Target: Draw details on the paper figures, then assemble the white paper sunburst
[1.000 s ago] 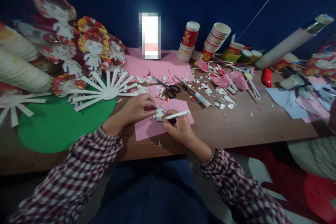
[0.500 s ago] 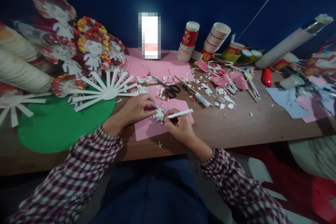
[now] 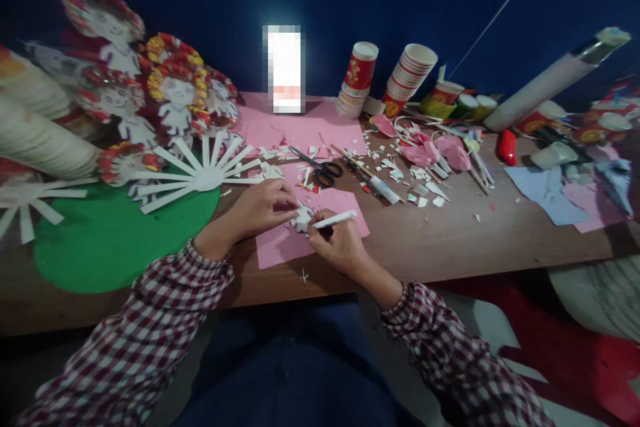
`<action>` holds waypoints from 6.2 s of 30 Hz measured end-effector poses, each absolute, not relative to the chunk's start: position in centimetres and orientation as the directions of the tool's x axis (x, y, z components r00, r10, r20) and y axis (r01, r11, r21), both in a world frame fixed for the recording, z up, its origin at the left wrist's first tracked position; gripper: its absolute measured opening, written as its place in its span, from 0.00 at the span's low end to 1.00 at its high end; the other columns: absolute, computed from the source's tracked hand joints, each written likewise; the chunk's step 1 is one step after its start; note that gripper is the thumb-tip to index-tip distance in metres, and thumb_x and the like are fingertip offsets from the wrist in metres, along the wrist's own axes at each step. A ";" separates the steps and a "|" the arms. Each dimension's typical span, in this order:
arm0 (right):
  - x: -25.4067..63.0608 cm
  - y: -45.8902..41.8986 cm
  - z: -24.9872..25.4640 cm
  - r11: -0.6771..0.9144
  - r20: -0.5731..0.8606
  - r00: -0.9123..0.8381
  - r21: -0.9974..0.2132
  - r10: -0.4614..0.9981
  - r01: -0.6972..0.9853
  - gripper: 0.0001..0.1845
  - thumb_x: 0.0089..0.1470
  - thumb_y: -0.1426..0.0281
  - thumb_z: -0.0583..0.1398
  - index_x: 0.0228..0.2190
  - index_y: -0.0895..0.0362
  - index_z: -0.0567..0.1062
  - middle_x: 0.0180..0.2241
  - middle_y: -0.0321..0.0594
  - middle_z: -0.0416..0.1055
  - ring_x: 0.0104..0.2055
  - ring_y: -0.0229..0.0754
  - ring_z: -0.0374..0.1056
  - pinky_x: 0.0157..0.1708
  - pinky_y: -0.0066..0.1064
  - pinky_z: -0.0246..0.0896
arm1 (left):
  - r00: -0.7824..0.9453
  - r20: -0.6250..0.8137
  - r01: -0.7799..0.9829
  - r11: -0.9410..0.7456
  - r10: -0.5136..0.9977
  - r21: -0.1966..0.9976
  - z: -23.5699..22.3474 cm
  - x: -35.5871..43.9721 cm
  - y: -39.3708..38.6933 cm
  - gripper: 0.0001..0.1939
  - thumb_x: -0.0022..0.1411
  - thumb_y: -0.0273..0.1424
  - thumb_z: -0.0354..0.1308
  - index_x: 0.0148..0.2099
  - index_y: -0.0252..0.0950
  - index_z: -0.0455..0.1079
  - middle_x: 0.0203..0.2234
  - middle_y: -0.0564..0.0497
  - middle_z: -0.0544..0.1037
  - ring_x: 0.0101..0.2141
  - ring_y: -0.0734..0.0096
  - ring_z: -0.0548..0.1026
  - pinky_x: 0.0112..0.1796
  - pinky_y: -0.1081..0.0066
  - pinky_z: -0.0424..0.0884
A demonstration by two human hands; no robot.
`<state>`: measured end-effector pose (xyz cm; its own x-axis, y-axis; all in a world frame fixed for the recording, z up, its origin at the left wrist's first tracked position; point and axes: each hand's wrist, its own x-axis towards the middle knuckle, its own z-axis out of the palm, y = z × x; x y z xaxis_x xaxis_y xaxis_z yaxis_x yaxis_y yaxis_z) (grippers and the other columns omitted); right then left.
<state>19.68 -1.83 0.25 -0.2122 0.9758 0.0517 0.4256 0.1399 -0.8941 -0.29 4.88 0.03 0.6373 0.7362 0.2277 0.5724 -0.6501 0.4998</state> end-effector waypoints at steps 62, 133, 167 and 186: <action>20.0 2.5 -0.7 0.281 0.107 -0.369 -0.844 0.923 0.457 0.05 0.56 0.67 0.56 0.29 0.55 0.67 0.21 0.32 0.63 0.23 0.34 0.59 0.23 0.25 0.54 | 0.660 0.224 0.540 -0.661 0.717 0.522 -0.3 -0.6 5.4 0.10 0.55 0.22 0.55 0.36 0.37 0.75 0.33 0.50 0.74 0.36 0.70 0.71 0.36 0.72 0.66; 19.8 2.5 -0.1 0.330 0.142 -0.383 -0.808 0.913 0.488 0.05 0.55 0.69 0.56 0.28 0.57 0.69 0.21 0.32 0.64 0.23 0.34 0.60 0.24 0.25 0.55 | 0.650 0.155 0.564 -0.608 0.744 0.559 0.2 -0.6 5.3 0.06 0.57 0.25 0.57 0.34 0.36 0.76 0.32 0.51 0.72 0.33 0.72 0.70 0.34 0.73 0.63; 19.9 2.5 0.5 0.384 0.162 -0.425 -0.769 0.891 0.511 0.05 0.52 0.72 0.57 0.25 0.57 0.69 0.20 0.31 0.66 0.22 0.32 0.62 0.24 0.23 0.55 | 0.667 0.180 0.547 -0.639 0.723 0.540 0.0 -0.5 5.4 0.07 0.57 0.24 0.56 0.35 0.36 0.75 0.32 0.51 0.72 0.34 0.71 0.70 0.35 0.72 0.64; 19.8 2.5 0.8 0.376 0.142 -0.439 -0.774 0.887 0.510 0.03 0.49 0.73 0.57 0.25 0.57 0.69 0.20 0.32 0.69 0.22 0.33 0.64 0.24 0.23 0.57 | 0.667 0.160 0.559 -0.630 0.728 0.539 0.1 -0.5 5.4 0.08 0.56 0.23 0.55 0.36 0.36 0.75 0.33 0.50 0.73 0.34 0.71 0.70 0.35 0.71 0.64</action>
<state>19.81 2.45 0.82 -0.4388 0.8873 0.1417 0.5098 0.3757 -0.7739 -0.54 5.41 0.14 0.6667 0.7280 0.1595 0.5590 -0.6300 0.5390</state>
